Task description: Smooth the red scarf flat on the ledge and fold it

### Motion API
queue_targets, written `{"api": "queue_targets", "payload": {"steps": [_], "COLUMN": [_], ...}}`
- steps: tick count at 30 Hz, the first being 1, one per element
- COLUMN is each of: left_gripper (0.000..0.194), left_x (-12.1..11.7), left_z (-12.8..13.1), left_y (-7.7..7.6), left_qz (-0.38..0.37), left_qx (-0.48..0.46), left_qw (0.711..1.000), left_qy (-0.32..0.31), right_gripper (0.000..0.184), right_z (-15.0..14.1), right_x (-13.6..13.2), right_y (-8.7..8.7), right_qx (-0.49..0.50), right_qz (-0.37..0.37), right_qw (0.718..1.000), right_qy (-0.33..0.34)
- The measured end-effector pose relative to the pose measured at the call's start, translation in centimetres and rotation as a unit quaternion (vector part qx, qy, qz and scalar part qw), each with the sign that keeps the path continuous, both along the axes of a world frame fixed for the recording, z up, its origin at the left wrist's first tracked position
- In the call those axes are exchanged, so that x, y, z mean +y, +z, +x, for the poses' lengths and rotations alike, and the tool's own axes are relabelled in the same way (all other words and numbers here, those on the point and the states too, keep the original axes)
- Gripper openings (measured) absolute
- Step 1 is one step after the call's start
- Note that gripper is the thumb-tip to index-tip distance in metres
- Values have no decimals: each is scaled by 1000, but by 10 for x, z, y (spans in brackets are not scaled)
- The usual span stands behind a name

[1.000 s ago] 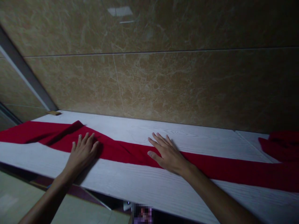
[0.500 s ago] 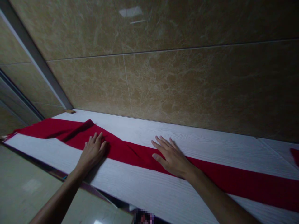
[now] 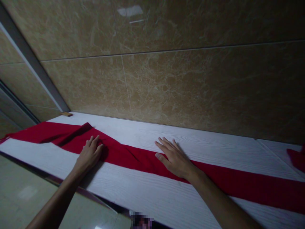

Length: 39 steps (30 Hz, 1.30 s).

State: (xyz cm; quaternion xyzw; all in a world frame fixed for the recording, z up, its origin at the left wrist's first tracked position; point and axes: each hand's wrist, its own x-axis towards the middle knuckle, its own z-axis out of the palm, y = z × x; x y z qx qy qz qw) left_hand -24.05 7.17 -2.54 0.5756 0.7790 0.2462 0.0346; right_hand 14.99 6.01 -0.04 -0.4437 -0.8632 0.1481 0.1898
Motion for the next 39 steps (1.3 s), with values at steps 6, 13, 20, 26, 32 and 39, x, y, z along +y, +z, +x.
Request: {"api": "queue_targets", "payload": {"steps": [6,13,20,26,32,39], "left_gripper": [68,66,63,62,65,65], "left_x": [0,3,2,2,1,1], "left_z": [0,-6,-5,-5,-3,-3], "left_y": [-1,-7,-4,-3,-1,0], "left_qz": [8,26,25,18,2,12], "left_qx": [-7,0,13,7,-3,-4], "left_qw": [1000,1000,1000,1000,1000,1000], "left_qy": [-1,-6,-5,-4,-2,-7], "right_gripper": [63,63,63,63,62,62], "right_z": [0,-1,-1,0,-1,-1], "right_x": [0,-1,-1,-1,-1,-1], "right_y": [1,2,1,2,2,1], "right_qx": [-1,-6,-9,-3,2,5], "right_qz": [4,8,11,2,0,3], "right_qw": [1000,1000,1000,1000,1000,1000], "right_qy": [-2,-2,-2,1,3,4]}}
